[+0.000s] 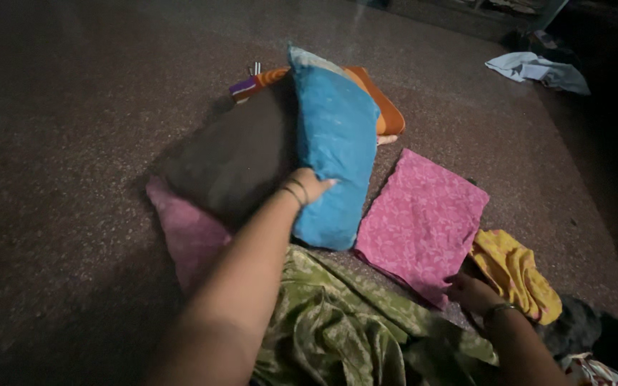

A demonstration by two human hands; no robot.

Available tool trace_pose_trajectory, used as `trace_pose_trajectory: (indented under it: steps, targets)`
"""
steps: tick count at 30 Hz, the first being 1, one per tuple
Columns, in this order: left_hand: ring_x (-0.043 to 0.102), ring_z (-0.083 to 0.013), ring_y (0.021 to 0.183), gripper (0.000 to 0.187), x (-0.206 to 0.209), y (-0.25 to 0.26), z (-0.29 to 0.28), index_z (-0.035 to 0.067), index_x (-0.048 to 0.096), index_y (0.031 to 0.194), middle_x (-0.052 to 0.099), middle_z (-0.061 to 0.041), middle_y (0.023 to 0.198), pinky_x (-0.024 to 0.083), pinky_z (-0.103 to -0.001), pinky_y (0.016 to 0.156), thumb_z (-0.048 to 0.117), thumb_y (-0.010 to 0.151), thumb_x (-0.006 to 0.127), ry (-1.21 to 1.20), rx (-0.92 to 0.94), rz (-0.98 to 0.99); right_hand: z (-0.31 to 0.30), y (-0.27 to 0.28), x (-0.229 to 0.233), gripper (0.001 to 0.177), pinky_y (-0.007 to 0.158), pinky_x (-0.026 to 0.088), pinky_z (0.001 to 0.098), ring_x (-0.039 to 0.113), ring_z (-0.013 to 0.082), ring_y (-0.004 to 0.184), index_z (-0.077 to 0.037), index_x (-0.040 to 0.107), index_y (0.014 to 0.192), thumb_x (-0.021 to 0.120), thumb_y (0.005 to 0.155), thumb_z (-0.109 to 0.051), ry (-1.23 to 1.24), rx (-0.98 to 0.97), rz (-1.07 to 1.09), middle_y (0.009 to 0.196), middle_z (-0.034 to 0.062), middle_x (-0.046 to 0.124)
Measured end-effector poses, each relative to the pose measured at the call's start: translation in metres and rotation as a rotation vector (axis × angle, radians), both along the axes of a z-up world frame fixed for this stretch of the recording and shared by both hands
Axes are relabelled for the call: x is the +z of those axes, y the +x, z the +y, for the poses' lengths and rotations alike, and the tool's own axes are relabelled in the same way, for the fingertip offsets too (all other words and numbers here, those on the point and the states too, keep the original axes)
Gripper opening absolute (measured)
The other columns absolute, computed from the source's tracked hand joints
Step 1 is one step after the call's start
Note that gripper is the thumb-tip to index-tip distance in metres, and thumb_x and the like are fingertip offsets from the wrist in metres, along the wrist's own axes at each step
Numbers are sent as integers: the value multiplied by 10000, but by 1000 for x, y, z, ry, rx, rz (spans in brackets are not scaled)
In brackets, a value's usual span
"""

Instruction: The person is folding a long piece of patterned fabric on the floor. They smooth and fold the fabric into a compact bundle, then set it aside. They then pick up a blue pillow and wrap it with a pink cloth, folding the cloth around the pillow.

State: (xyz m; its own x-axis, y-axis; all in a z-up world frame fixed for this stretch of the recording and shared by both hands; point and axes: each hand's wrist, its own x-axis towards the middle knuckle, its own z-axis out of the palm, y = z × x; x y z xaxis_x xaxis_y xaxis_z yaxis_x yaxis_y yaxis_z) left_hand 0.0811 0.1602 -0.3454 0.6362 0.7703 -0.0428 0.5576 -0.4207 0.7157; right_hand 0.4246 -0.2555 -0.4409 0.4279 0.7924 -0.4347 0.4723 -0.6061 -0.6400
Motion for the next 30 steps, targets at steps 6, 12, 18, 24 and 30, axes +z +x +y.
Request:
trace_pose_trajectory:
  steps: [6,12,18,24,30]
  targets:
    - [734,-339,1037,572,27,27,-61,-34,726,1142,748,-242,1123,570,-414,922,481,895,712,-217,-140,-311,1,-11,21,501,835,580,371,722,210,962,-79,673,1349,661,939,-366,-75,-97,-155,1103,111,790]
    - [691,-135,948,308,89,7,-121,-7,713,1129,747,-67,1049,574,-338,871,248,958,692,-421,-455,-811,16,-34,56,775,922,543,480,690,324,1121,-24,563,1425,499,932,-618,246,-415,623,1254,208,706]
    - [677,-84,935,293,110,8,-186,-1,737,1071,753,-7,998,567,-300,867,270,968,697,-674,-791,-748,30,-89,49,856,1037,451,528,585,352,1258,-13,446,1487,384,914,-644,131,-54,852,1434,193,589]
    - [646,-82,915,269,117,-3,-234,-8,736,1031,723,-3,953,569,-305,857,257,1005,706,-669,-909,-678,45,-90,55,828,1026,472,516,602,350,1236,-39,469,1473,412,920,-652,379,-202,1200,1420,203,586]
    - [654,-142,1091,342,149,-25,-228,14,661,1246,699,-31,1162,534,-337,1008,209,969,715,-905,-767,-994,39,-77,96,801,1015,492,505,619,348,1215,-65,493,1459,439,926,-660,597,-328,1226,1406,212,584]
